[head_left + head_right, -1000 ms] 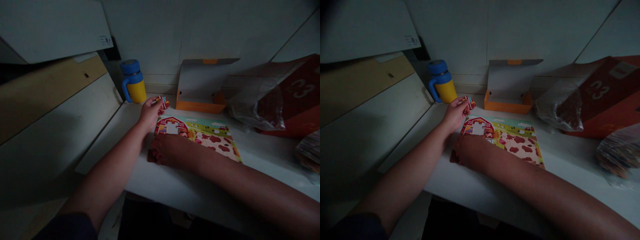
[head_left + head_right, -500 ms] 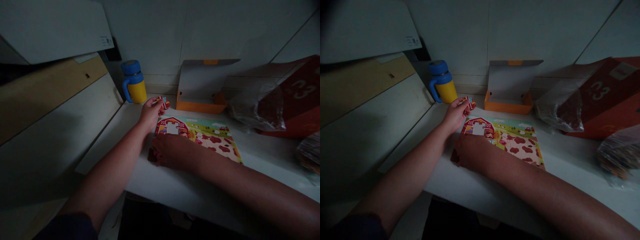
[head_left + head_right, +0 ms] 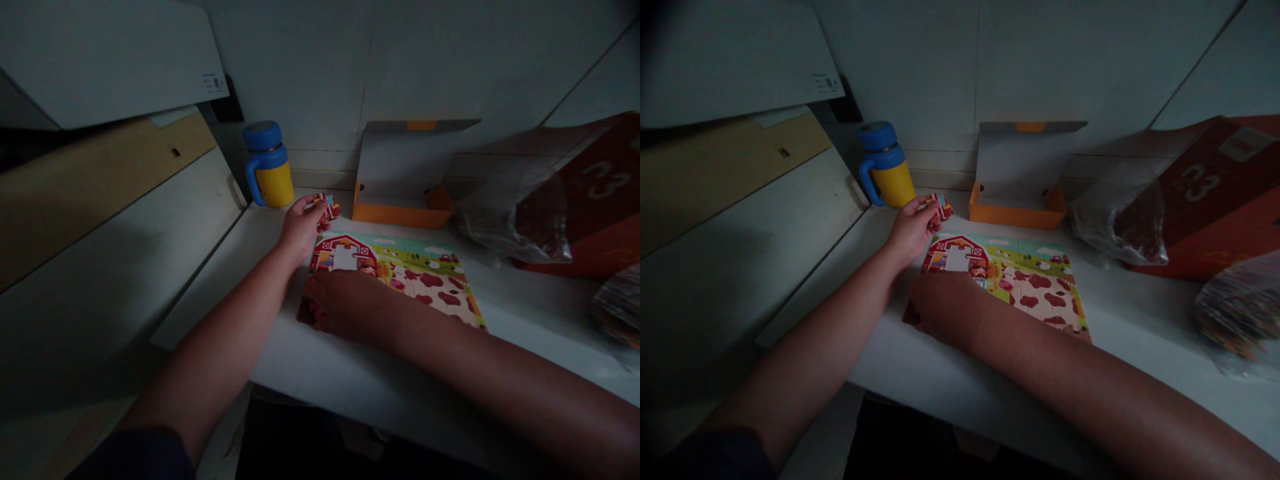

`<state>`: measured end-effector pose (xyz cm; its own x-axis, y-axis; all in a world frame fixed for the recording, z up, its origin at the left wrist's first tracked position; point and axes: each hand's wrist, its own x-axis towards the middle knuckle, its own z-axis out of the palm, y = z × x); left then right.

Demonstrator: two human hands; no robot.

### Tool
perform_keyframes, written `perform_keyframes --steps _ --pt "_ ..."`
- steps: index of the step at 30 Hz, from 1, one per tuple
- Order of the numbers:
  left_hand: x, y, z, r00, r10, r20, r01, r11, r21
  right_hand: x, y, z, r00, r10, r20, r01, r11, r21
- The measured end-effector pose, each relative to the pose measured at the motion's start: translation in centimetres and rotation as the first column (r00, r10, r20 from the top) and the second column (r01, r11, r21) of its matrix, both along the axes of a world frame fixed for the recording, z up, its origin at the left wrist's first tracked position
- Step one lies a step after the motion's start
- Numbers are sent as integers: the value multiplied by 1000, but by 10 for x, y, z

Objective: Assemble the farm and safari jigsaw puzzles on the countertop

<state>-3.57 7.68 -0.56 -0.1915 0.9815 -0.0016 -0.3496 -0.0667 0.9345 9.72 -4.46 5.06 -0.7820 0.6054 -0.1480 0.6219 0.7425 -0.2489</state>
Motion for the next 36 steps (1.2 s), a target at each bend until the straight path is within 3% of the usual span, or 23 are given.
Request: perform_keyframes --steps 7,11,13,16,19,21,25,28,33,36 --pt "-2 4 -6 1000 -24 -6 24 1000 20 -3 -2 0 998 65 -6 -65 998 -5" --pt "-2 5 -8 998 -51 -28 51 999 5 5 7 10 995 97 -35 -99 994 -49" --pt "-2 6 -8 997 -65 -33 65 998 0 14 21 17 997 38 -63 -39 999 -12" --pt "0 4 -8 994 -103 -43 103 994 20 36 51 21 971 -186 -151 202 974 105" --pt "3 -1 -7 988 -138 -62 140 990 18 58 82 13 830 -409 -380 480 870 114" --pt "7 -4 -7 982 -174 -68 175 985 9 69 97 3 750 -442 -491 534 844 56" --pt "12 -9 -7 960 -270 -71 272 962 22 76 111 -12 693 -463 -552 524 850 -56" --pt "13 -11 -6 955 -291 -52 293 955 41 74 114 -17 615 -553 -563 553 811 -192" --pt "9 -8 -3 970 -242 -30 244 968 60 72 121 -20 338 -696 -633 449 711 -542" --pt "7 -5 -4 984 -173 -44 175 984 40 73 125 -20 184 -727 -661 354 677 -646"
